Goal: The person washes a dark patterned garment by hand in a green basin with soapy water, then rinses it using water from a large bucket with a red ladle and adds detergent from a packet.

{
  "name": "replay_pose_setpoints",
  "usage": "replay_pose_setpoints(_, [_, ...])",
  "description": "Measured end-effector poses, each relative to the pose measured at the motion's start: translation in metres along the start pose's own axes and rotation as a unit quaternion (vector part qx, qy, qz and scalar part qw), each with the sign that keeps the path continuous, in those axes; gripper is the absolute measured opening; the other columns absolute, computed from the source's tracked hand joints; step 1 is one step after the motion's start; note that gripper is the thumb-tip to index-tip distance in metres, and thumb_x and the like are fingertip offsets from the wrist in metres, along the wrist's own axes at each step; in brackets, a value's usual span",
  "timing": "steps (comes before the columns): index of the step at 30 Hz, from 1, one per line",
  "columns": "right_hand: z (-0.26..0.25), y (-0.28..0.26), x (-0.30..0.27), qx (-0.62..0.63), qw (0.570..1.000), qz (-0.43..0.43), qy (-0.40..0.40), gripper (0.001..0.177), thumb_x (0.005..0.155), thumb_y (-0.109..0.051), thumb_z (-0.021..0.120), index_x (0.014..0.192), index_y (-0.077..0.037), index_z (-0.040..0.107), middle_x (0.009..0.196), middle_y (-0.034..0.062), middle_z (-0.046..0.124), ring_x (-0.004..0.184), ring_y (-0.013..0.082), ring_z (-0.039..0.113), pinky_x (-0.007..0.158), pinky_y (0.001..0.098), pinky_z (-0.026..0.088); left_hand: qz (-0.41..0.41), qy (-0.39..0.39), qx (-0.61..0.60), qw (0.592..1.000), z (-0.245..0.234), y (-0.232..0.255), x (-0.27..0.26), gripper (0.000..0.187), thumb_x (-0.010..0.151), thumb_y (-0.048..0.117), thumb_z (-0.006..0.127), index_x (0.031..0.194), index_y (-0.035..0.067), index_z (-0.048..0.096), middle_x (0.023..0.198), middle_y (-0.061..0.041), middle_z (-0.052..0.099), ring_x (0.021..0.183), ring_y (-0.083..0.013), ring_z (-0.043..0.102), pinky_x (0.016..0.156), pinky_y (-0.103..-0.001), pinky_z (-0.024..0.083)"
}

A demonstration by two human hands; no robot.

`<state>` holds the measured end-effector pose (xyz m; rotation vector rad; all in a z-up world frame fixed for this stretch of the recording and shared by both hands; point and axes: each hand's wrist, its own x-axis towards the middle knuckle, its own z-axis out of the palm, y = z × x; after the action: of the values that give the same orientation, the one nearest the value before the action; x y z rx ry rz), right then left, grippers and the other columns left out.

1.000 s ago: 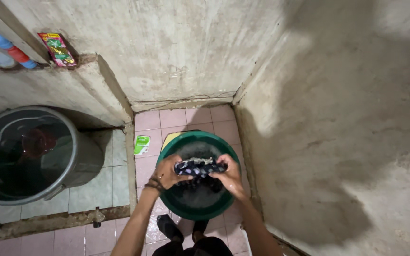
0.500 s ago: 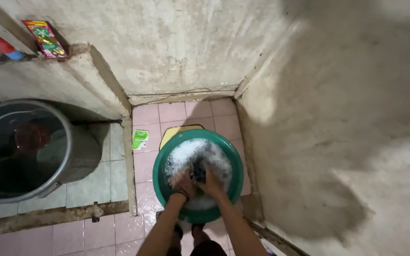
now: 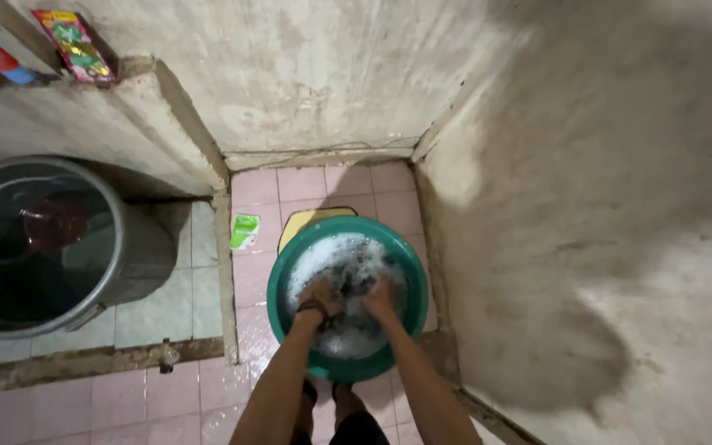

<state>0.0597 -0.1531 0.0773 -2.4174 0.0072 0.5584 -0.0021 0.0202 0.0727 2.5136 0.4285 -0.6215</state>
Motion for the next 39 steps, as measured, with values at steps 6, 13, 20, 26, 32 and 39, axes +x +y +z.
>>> replay_pose_setpoints(6, [-0.077,-0.06,-0.076,0.275,0.959,-0.068,-0.018,0.043,0.064,-0.021,0.094,0.097,-0.001,0.076,0.095,0.0107,0.08,0.086,0.0196,0.074,0.079,0.0343,0.057,0.06,0.08,-0.233,0.967,-0.067,0.011,-0.064,0.046,0.077,0.047,0.085,0.102,0.01,0.074,0.086,-0.015,0.074,0.077,-0.0284,0.069,0.074,-0.041,0.056])
replay_pose_setpoints(13, [-0.128,-0.114,-0.138,0.267,0.957,-0.113,0.014,0.04,0.068,-0.029,0.096,0.083,0.0,0.071,0.081,0.0096,0.078,0.074,0.015,0.07,0.069,0.0312,0.056,0.162,0.081,-0.42,0.889,-0.129,0.036,-0.121,0.023,0.087,0.028,0.076,0.099,0.008,0.075,0.078,-0.015,0.075,0.07,-0.0284,0.069,0.067,-0.038,0.056])
replay_pose_setpoints(20, [-0.124,-0.115,-0.146,0.15,0.979,-0.131,0.052,0.056,0.058,-0.036,0.098,0.096,-0.005,0.071,0.08,0.0074,0.076,0.073,0.0197,0.075,0.069,0.0335,0.058,0.04,0.112,-0.22,0.968,-0.135,0.039,-0.132,0.034,0.093,0.037,0.064,0.118,0.015,0.065,0.094,-0.019,0.075,0.091,-0.0416,0.07,0.082,-0.049,0.054])
replay_pose_setpoints(26, [-0.051,-0.046,-0.102,0.115,0.98,-0.165,0.0,0.067,0.076,-0.045,0.088,0.122,-0.003,0.063,0.124,0.0195,0.063,0.116,0.0353,0.061,0.097,0.0444,0.049,0.024,0.068,-0.089,0.993,-0.069,0.021,-0.102,0.047,0.091,0.032,0.063,0.137,0.024,0.054,0.116,-0.02,0.067,0.11,-0.0412,0.063,0.093,-0.051,0.051])
replay_pose_setpoints(32, [0.026,0.003,-0.055,-0.039,0.991,-0.128,-0.01,0.078,0.088,-0.049,0.076,0.14,0.0,0.045,0.138,0.0263,0.05,0.127,0.0433,0.048,0.106,0.0508,0.04,0.003,-0.007,-0.002,1.0,-0.015,0.02,-0.083,0.096,0.075,0.033,0.078,0.158,0.021,0.031,0.151,-0.018,0.038,0.138,-0.0389,0.038,0.116,-0.05,0.032])
replay_pose_setpoints(39, [0.019,0.003,-0.049,0.058,0.99,-0.053,-0.115,0.099,0.086,-0.043,0.072,0.156,0.0,0.017,0.141,0.0277,0.051,0.128,0.0432,0.053,0.107,0.0464,0.043,-0.029,-0.082,0.001,0.996,0.033,0.008,-0.039,0.075,0.077,0.024,0.075,0.144,0.016,0.041,0.141,-0.02,0.047,0.125,-0.0412,0.048,0.104,-0.052,0.04])
